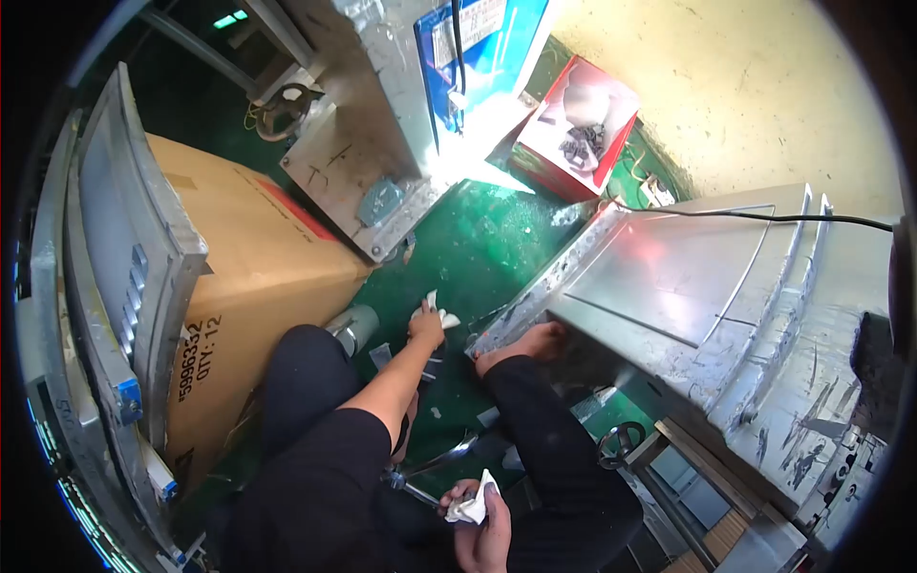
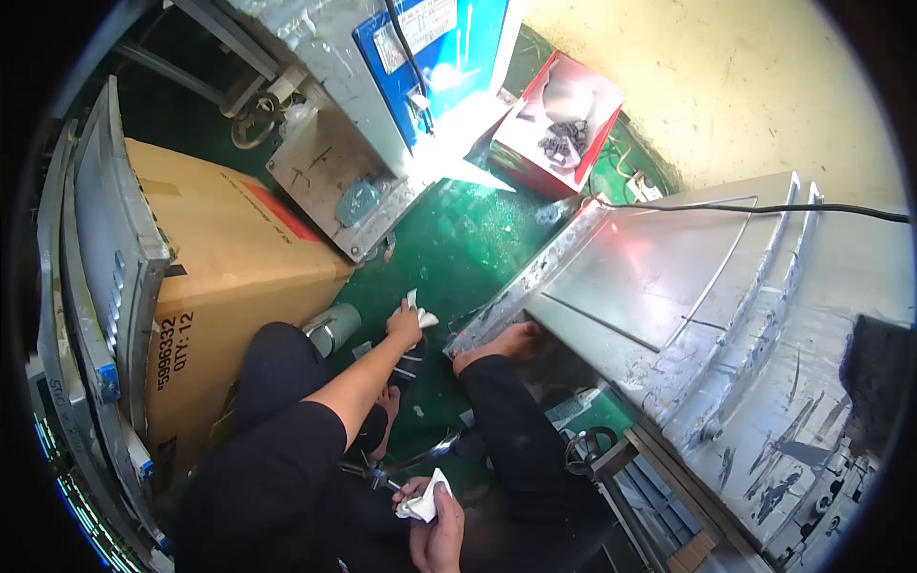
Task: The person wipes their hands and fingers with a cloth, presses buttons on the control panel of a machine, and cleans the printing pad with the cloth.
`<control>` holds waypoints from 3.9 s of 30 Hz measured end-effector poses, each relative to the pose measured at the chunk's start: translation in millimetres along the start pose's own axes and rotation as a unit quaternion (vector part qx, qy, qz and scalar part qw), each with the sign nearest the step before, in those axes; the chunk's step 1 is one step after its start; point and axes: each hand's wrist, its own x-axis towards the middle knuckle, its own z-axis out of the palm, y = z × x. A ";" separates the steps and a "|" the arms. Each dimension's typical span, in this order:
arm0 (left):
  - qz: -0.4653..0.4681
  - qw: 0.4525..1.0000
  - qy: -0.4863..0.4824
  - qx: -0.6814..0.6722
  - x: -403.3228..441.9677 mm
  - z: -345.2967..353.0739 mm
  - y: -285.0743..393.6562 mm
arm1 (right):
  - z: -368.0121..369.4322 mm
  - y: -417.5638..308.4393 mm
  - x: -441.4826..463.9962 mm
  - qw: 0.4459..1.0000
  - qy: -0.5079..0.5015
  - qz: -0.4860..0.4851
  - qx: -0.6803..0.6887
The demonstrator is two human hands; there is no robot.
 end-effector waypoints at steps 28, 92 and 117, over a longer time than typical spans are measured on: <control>0.322 0.387 0.299 -0.811 -442.2 -499.1 -16.4 | -47.4 29.2 48.1 0.988 -0.072 -0.139 -0.005; 0.302 0.828 -0.051 -0.470 -402.8 -212.6 -29.0 | -33.6 42.4 40.9 0.877 -0.111 -0.331 -0.331; 0.283 0.528 -0.141 -0.789 -509.9 -247.3 -93.0 | -22.0 51.7 -111.3 0.850 -0.214 -0.377 -0.300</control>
